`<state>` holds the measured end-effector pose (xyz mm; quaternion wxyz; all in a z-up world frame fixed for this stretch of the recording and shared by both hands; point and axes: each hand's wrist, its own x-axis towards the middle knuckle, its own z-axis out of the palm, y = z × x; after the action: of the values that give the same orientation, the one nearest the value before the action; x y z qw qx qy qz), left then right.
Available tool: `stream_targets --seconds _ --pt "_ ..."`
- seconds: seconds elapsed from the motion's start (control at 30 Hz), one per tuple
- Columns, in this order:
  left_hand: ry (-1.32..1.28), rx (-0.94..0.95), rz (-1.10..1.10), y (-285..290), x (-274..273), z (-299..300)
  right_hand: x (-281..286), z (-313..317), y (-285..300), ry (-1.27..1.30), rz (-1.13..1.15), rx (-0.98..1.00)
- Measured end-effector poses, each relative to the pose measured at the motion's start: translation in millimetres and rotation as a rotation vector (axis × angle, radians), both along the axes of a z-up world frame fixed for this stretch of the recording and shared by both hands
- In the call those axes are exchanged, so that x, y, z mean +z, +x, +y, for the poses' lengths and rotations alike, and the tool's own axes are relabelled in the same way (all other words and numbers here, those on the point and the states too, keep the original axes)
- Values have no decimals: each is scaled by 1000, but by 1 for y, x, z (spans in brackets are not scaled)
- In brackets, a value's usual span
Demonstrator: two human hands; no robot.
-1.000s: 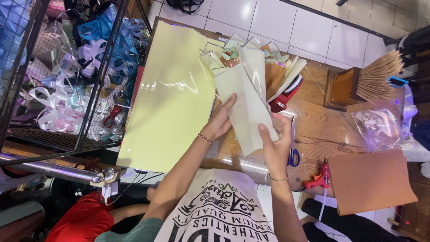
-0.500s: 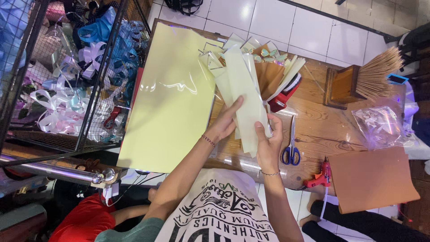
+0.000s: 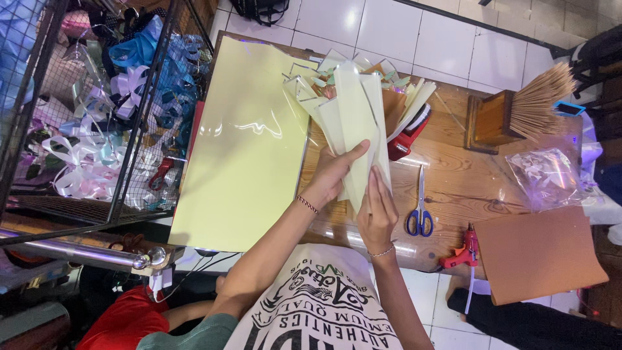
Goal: The person constructs a decorative bouquet by layering wrapping paper around a bundle of butterfly ornaments, securing the layers with tape, and trimming the paper with scissors.
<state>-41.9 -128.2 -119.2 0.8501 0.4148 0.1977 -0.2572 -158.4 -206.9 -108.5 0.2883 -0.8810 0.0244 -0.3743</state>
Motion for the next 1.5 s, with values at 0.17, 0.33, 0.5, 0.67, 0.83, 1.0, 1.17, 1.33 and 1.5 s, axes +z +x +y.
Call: stream_targets --seconds 0.17,0.33,0.5,0.67,0.83,1.0,1.17,1.33,1.5 --pt "64 -30 -74 -4 25 9 6 12 -2 138 -6 -18" --pt "15 -40 -127 -11 26 7 58 19 3 811 95 -143" --pt "-22 -25 -123 -10 27 6 34 18 0 1234 52 -107" --pt "-8 -10 -141 -11 45 7 39 4 -5 689 84 -113" --pt "15 25 -51 -13 55 4 29 6 -7 -133 -36 18" --pt "74 56 -142 -18 65 9 32 10 -9 -170 0 173" --pt "35 22 -163 -20 99 18 29 8 -8 -214 36 185" --pt "-75 -52 -235 -17 78 22 32 13 -11 -28 30 159" --pt "-182 -92 -161 -12 35 22 32 24 -22 697 27 196"
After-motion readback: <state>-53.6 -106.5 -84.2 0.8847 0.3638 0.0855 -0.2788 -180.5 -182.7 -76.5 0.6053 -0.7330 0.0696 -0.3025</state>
